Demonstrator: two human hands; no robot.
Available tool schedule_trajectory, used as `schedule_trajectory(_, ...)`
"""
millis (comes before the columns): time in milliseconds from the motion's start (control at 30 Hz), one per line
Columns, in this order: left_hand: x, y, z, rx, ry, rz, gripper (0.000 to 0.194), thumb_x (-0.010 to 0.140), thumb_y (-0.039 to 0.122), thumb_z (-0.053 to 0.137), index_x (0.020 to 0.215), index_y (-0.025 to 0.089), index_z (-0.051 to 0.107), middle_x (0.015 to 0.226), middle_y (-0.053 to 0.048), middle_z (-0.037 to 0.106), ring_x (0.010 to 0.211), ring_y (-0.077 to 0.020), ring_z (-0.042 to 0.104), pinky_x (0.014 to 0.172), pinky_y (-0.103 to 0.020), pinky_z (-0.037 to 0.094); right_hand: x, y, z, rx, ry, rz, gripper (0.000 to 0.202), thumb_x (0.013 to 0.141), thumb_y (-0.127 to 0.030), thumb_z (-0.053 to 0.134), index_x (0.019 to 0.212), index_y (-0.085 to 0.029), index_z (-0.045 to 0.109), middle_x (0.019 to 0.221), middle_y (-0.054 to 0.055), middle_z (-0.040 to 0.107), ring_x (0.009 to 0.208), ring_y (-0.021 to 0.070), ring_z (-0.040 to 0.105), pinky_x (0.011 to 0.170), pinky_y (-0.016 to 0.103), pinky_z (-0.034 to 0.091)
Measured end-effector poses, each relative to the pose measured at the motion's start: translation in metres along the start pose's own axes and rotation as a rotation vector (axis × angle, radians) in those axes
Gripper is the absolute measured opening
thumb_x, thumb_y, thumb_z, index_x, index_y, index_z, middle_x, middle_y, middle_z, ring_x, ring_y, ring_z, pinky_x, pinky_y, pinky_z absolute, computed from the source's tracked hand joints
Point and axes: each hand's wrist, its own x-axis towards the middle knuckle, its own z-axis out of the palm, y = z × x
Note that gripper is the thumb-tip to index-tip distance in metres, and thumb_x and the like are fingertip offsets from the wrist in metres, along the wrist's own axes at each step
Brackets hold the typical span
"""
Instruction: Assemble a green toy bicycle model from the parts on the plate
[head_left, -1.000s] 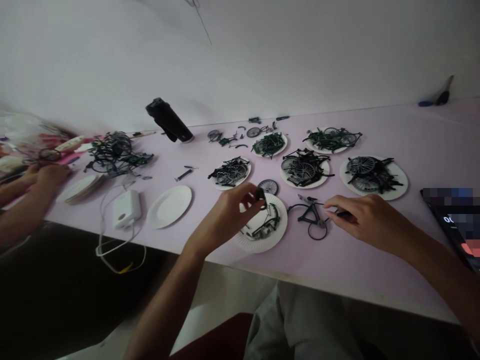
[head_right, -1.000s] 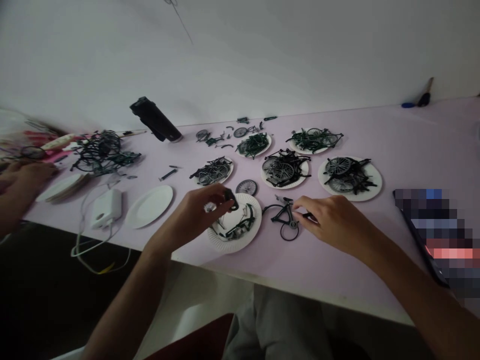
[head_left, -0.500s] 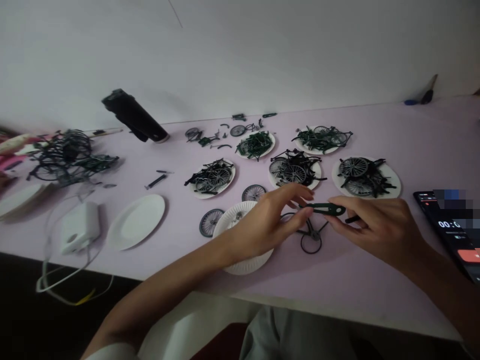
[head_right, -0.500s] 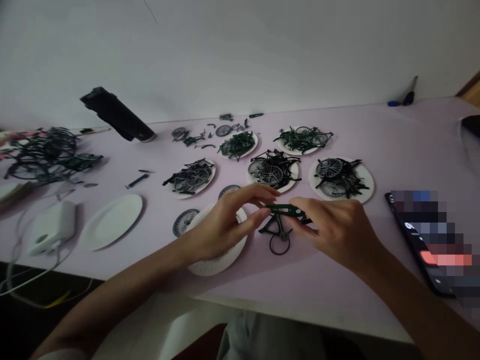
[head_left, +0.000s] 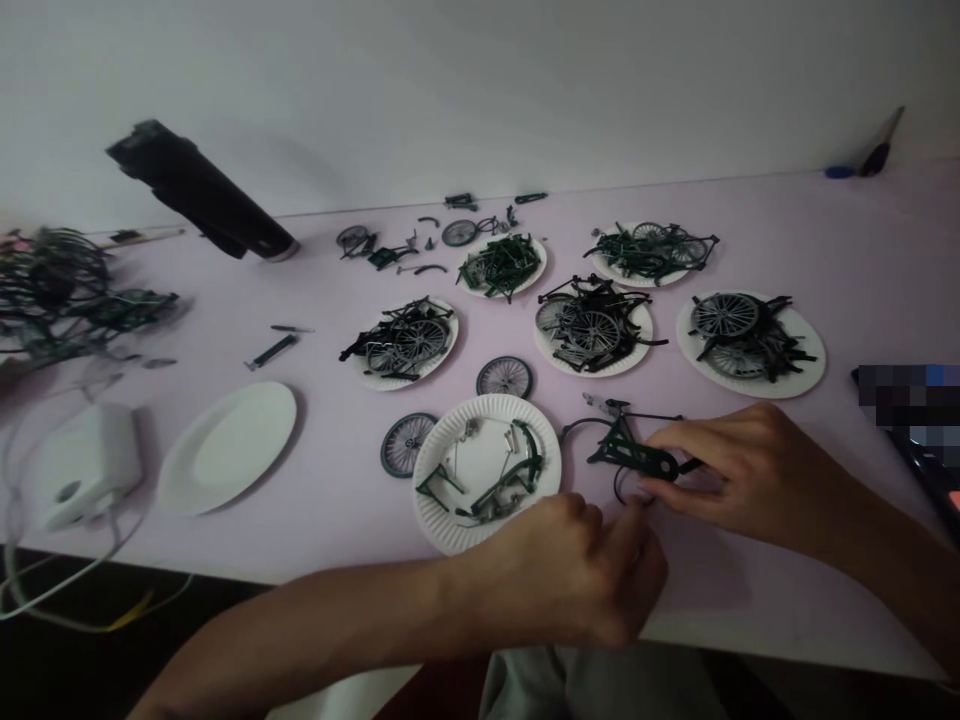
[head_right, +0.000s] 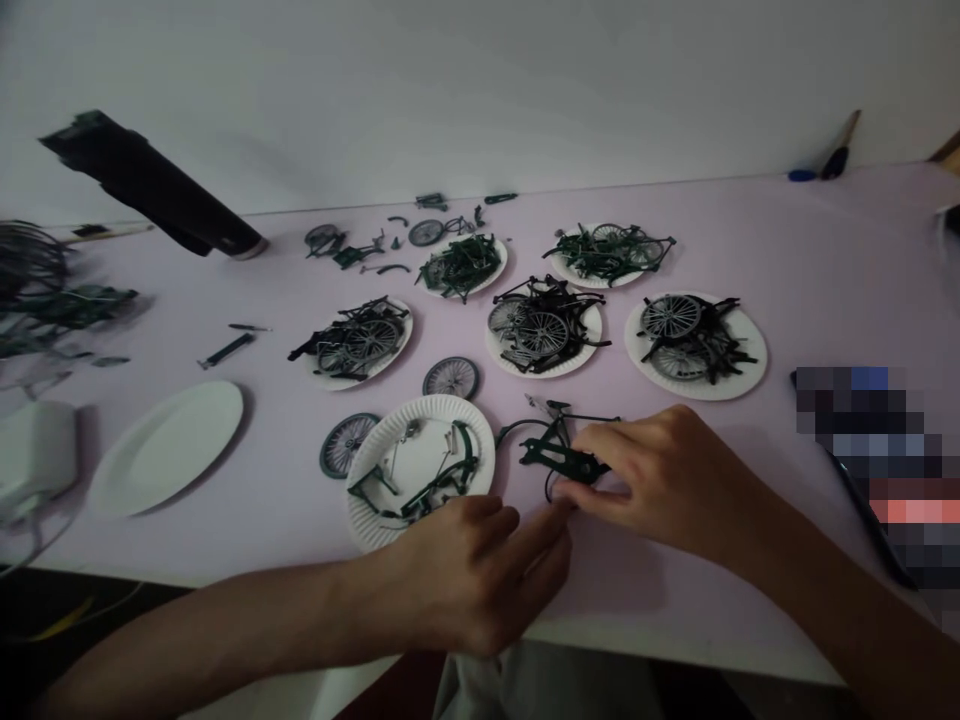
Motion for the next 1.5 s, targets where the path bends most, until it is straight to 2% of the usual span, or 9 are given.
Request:
schedule_trajectory(133,0.0,0.001,0.004,0.032,0.014,-0.006,0.012,0.085,0.01,0.055,0.087,0.01,0.066,0.075,-0.007,0.066,0.047,-0.0129,0.05,0.035,-0.028,0.036,-0.001,-0.001,0.005,-0.007,-0.025,-0.001,0.024,0.093,-0.038,0.066,0.096,-0.015,0.071,0.07,0.002,0.074,0.051,0.0146,0.063,0.054,0.032,0.038)
schedule_trajectory(333,0.002,0.003,-0.004,0.07,-0.052,-0.026,0.006,0.085,0.009,0.058,0.086,0.012,0.063,0.078,-0.005,0.065,0.05,-0.0144,0.051,0.04,-0.029,0.036,0.003,-0.002,0.006,0.03,-0.046,-0.023,0.016,0.091,-0.029,0.067,0.094,-0.013,0.071,0.07,0.002,0.074,0.054,0.0152,0.066,0.054,0.031,0.039)
schedule_trajectory(433,0.002,0.002,-0.006,0.065,-0.063,-0.015,0.006,0.085,0.009,0.059,0.085,0.012,0.064,0.08,-0.006,0.066,0.053,-0.0149,0.051,0.041,-0.029,0.037,0.003,-0.002,0.004,0.029,-0.07,-0.005,0.018,0.091,-0.031,0.066,0.095,-0.014,0.072,0.072,0.003,0.076,0.055,0.0168,0.068,0.055,0.032,0.04)
schedule_trajectory(633,0.0,-0.002,-0.012,0.082,-0.104,-0.016,0.007,0.086,0.008,0.06,0.087,0.01,0.066,0.079,-0.006,0.065,0.056,-0.0151,0.051,0.042,-0.028,0.037,0.0,0.0,0.0,0.057,-0.123,0.073,0.019,0.088,-0.031,0.068,0.1,-0.017,0.073,0.077,0.003,0.078,0.06,0.0198,0.071,0.058,0.032,0.044)
schedule_trajectory(800,0.001,-0.005,-0.016,0.098,-0.148,-0.036,0.01,0.09,0.008,0.056,0.092,0.011,0.065,0.081,-0.005,0.066,0.054,-0.0151,0.052,0.042,-0.029,0.039,0.001,0.0,0.0,0.111,-0.163,0.16,0.018,0.086,-0.028,0.071,0.102,-0.021,0.074,0.092,0.003,0.081,0.07,0.0199,0.074,0.062,0.03,0.047)
schedule_trajectory(1000,0.002,-0.008,-0.017,0.169,-0.205,-0.092,0.017,0.091,0.004,0.049,0.096,0.012,0.064,0.088,-0.006,0.068,0.055,-0.0165,0.056,0.046,-0.03,0.045,0.001,0.001,0.0,0.176,-0.296,0.327,0.021,0.084,-0.023,0.07,0.104,-0.027,0.073,0.086,-0.002,0.079,0.071,0.0173,0.073,0.064,0.027,0.045)
schedule_trajectory(1133,0.001,-0.011,-0.017,0.191,-0.197,-0.094,0.015,0.089,0.003,0.05,0.092,0.012,0.062,0.084,-0.005,0.065,0.054,-0.0163,0.055,0.045,-0.031,0.045,0.004,-0.002,-0.002,0.232,-0.305,0.372,0.017,0.084,-0.021,0.069,0.1,-0.026,0.073,0.087,-0.003,0.079,0.074,0.0155,0.072,0.065,0.025,0.044)
schedule_trajectory(1333,0.002,-0.017,-0.014,0.214,-0.165,-0.116,0.014,0.09,0.001,0.052,0.088,0.014,0.058,0.083,-0.002,0.061,0.056,-0.0151,0.054,0.045,-0.03,0.042,0.005,-0.006,-0.002,0.222,-0.257,0.393,0.013,0.081,-0.024,0.069,0.094,-0.026,0.071,0.071,-0.005,0.074,0.061,0.0133,0.066,0.058,0.025,0.04)
schedule_trajectory(1500,0.002,-0.028,-0.015,0.227,-0.164,-0.127,0.015,0.091,0.0,0.053,0.089,0.015,0.054,0.088,-0.002,0.062,0.061,-0.0151,0.056,0.046,-0.03,0.041,0.002,-0.006,-0.001,0.177,-0.211,0.378,0.014,0.08,-0.024,0.066,0.094,-0.025,0.069,0.076,-0.004,0.075,0.063,0.0157,0.069,0.06,0.027,0.042)
